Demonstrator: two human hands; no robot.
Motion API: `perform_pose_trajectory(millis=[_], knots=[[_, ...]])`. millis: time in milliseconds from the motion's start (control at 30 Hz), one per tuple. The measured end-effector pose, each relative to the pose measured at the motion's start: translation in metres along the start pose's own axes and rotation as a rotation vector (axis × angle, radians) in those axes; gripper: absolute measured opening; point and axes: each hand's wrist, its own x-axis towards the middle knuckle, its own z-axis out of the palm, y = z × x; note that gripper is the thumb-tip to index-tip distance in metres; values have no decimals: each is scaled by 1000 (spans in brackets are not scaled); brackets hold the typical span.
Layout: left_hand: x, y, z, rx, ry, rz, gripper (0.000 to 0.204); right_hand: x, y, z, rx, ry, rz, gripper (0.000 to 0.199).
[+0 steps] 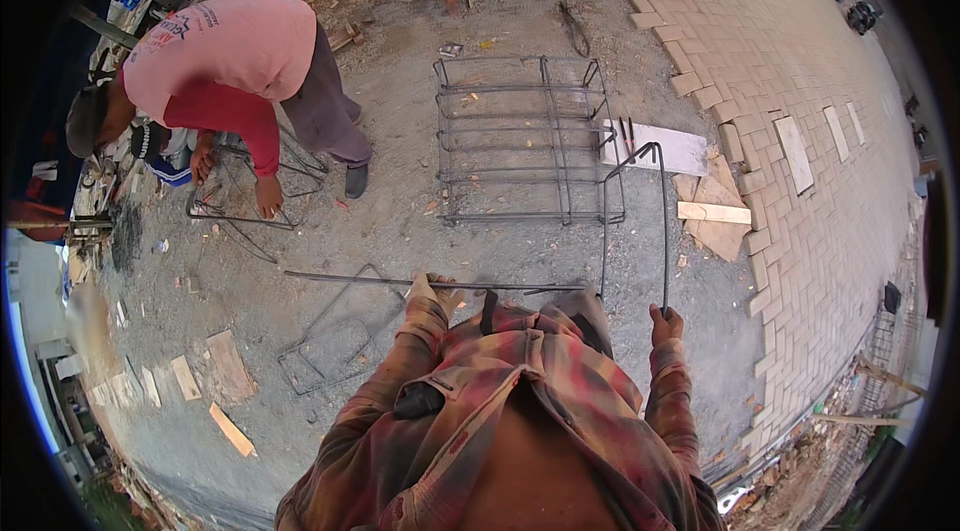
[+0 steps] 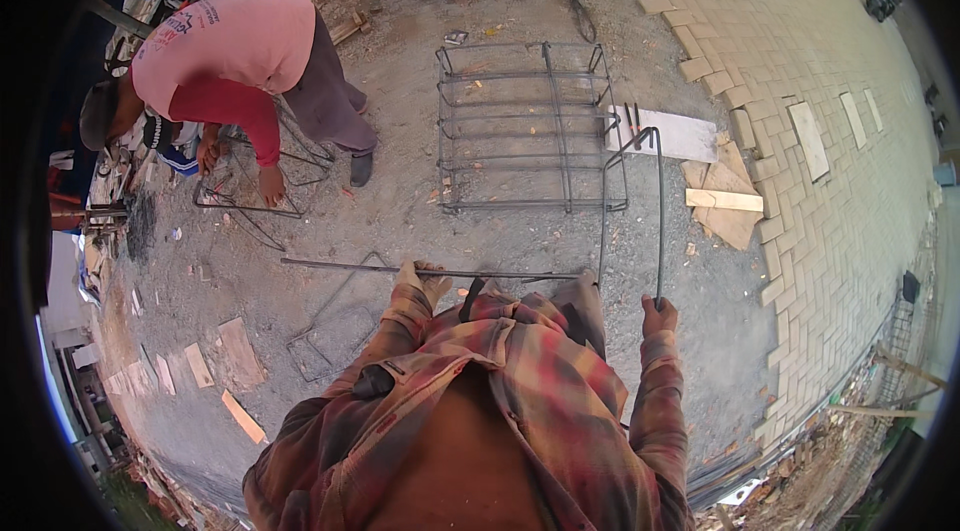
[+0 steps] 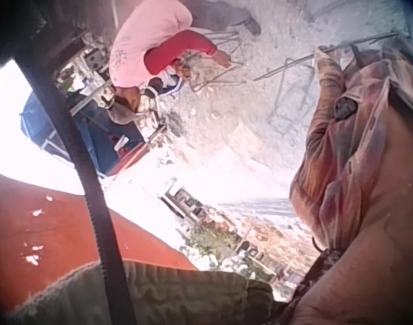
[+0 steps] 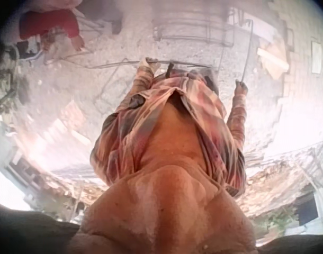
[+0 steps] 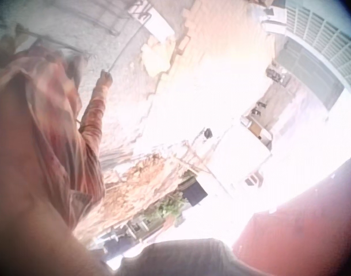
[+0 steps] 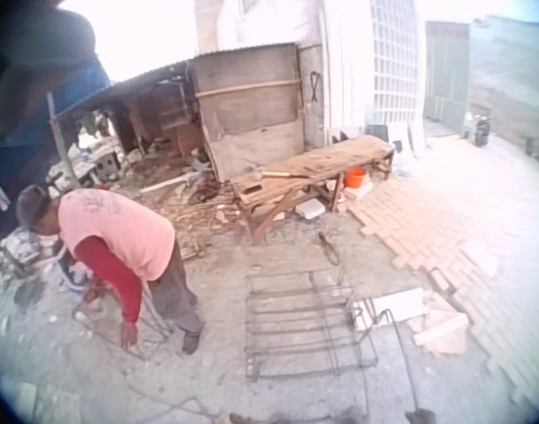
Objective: The person assembles a metal rebar frame by cutting thin wire, positioning rebar pieces, and twisting the wire by hand to secure the joints.
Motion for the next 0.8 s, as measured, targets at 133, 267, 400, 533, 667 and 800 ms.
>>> perform_pose_trajectory(millis=[133, 267, 400, 533, 667, 800], knots=[[17, 2, -28, -55, 74, -34, 32, 9, -46, 24, 59, -68, 6, 30], [7, -6, -20, -22, 110, -4, 35, 57, -61, 43, 62, -95, -22, 30], [-5, -19, -1, -169, 114, 100, 37, 150, -66, 82, -52, -141, -89, 36], [-21, -20, 5, -34, 147, 206, 32, 226, -118, 126, -7, -205, -76, 35], [-50, -36, 44, -63, 238, 287, 38, 303, -149, 163, 321, -308, -28, 29], [-54, -43, 33, -155, 315, 327, 41, 391, -131, 205, 332, -365, 109, 29]])
